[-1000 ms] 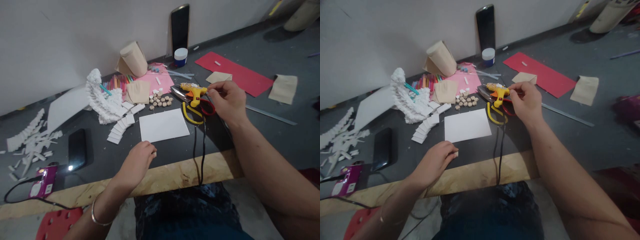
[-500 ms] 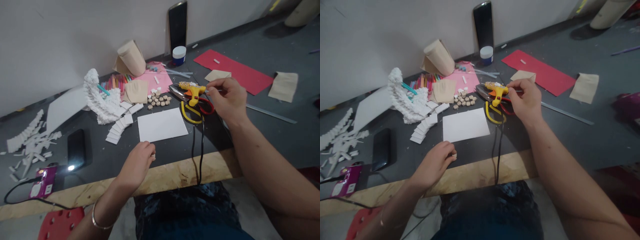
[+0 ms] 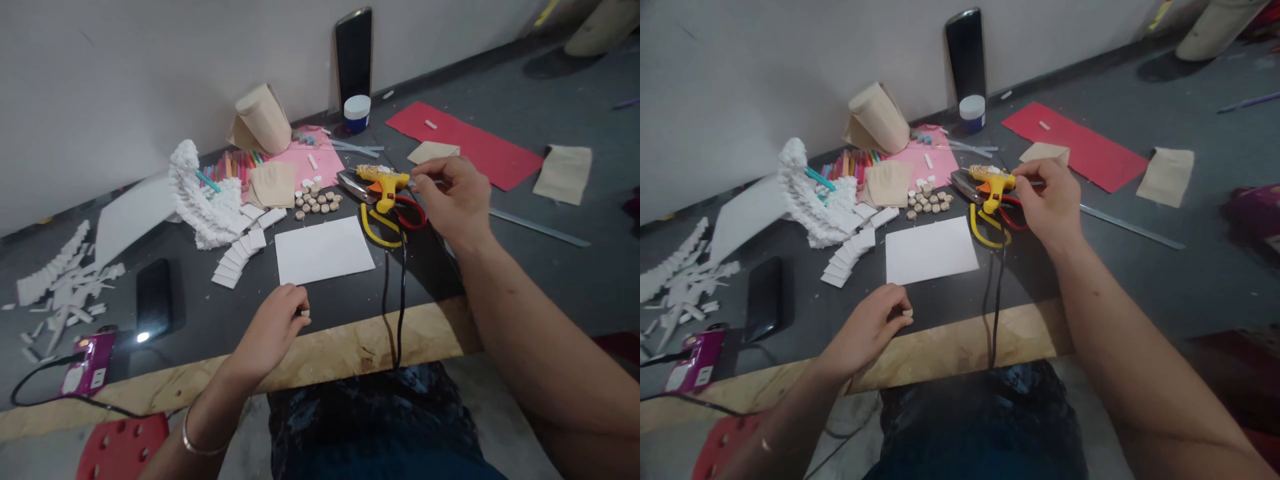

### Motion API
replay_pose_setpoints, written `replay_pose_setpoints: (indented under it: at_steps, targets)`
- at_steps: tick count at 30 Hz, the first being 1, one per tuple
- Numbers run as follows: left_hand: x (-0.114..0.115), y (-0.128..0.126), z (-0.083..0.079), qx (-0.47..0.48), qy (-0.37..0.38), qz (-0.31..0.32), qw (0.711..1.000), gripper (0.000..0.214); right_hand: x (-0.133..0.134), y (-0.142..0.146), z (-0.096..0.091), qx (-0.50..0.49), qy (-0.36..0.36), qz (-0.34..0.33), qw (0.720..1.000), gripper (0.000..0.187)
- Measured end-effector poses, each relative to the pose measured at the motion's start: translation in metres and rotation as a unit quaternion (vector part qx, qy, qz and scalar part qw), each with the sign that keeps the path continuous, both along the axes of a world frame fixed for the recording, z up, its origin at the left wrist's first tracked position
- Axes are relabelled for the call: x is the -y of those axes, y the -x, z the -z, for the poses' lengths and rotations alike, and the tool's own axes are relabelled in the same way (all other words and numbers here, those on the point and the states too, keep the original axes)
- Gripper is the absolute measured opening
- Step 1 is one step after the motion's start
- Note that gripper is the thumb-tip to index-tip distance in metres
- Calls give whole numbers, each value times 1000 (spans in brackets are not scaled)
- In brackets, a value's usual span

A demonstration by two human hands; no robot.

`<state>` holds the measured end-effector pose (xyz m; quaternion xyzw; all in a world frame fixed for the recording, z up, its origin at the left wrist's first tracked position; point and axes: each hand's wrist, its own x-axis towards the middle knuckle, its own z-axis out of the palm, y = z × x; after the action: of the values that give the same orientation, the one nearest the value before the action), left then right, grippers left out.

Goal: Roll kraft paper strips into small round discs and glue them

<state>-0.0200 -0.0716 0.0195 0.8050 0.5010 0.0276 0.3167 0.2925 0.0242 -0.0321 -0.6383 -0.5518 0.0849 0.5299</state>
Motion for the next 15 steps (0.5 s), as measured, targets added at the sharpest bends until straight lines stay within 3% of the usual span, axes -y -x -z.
replay_pose_setpoints:
  at_steps: [8, 15]
  targets:
    - [4, 9, 2, 32, 35, -65, 997, 8, 0, -1, 2, 6, -7, -2, 1000, 14]
    - [8, 12, 9, 26, -2, -40, 999, 9, -3, -4, 7, -18, -7, -12, 1000, 13]
